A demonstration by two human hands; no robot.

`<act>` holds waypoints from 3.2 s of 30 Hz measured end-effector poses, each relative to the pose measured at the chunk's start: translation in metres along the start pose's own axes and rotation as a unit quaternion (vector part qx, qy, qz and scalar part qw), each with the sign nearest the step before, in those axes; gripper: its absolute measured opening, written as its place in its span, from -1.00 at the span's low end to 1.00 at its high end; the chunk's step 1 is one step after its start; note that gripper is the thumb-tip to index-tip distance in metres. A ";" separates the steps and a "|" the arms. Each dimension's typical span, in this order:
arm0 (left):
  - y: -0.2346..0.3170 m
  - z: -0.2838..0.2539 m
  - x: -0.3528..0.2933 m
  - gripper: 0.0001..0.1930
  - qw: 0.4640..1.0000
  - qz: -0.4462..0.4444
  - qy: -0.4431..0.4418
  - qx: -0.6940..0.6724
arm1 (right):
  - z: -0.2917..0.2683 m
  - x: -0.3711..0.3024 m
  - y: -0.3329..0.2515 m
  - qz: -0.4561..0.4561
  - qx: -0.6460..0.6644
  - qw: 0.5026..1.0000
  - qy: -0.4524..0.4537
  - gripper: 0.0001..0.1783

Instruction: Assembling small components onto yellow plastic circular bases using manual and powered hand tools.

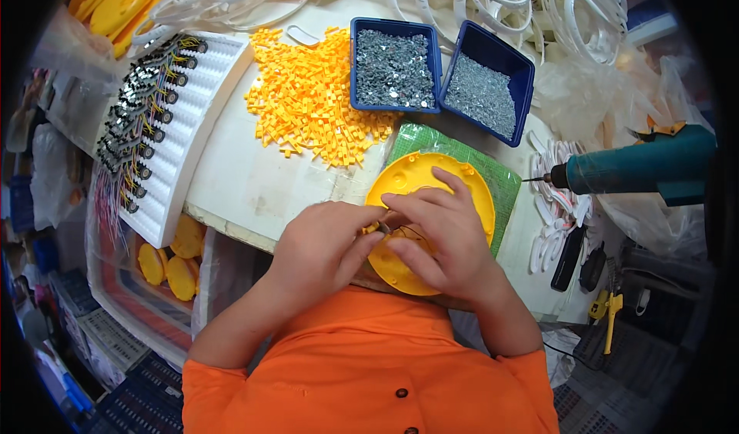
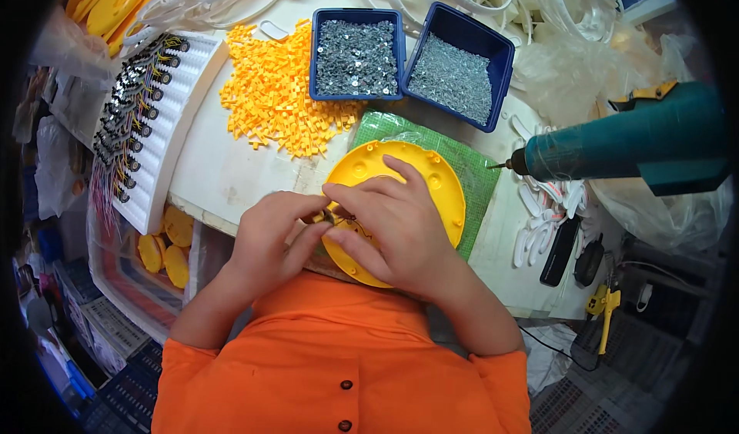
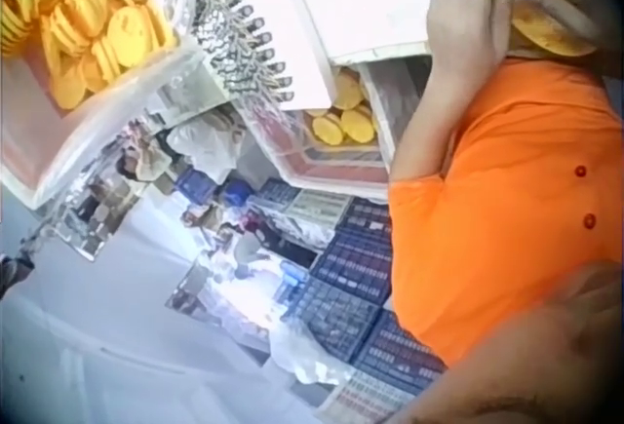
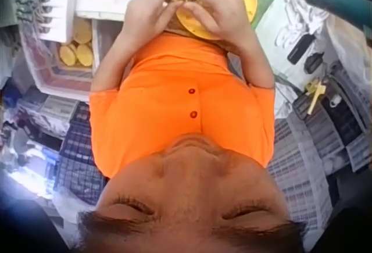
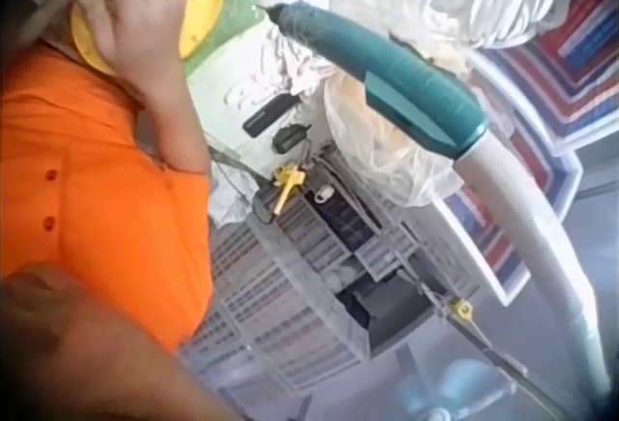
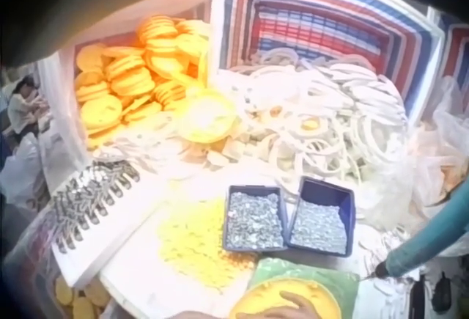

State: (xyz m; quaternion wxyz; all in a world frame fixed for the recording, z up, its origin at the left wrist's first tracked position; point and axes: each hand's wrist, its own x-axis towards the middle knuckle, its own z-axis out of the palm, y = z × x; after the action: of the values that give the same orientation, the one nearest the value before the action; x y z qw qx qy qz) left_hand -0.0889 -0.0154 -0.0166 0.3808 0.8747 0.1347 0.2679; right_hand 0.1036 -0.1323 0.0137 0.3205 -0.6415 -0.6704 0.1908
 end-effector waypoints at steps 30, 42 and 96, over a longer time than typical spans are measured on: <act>-0.017 0.005 0.008 -0.64 0.981 -0.156 -0.007 -0.113 | -0.011 -0.028 0.022 0.024 -0.122 0.986 0.114 -0.47; -0.017 0.009 0.016 -0.58 0.993 -0.089 -0.007 -0.073 | 0.020 -0.007 -0.002 0.062 -0.173 0.975 0.124 -0.34; -0.037 0.029 0.011 -0.53 0.996 0.001 0.004 -0.089 | -0.124 -0.053 0.231 0.215 -0.340 0.898 0.176 -0.71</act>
State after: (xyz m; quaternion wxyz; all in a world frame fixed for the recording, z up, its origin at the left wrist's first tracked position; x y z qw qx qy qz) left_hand -0.0648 -0.0030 -0.0561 0.4564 0.8362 0.1115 0.2829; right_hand 0.3563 -0.1797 -0.0604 0.1467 -0.8632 -0.4725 -0.1006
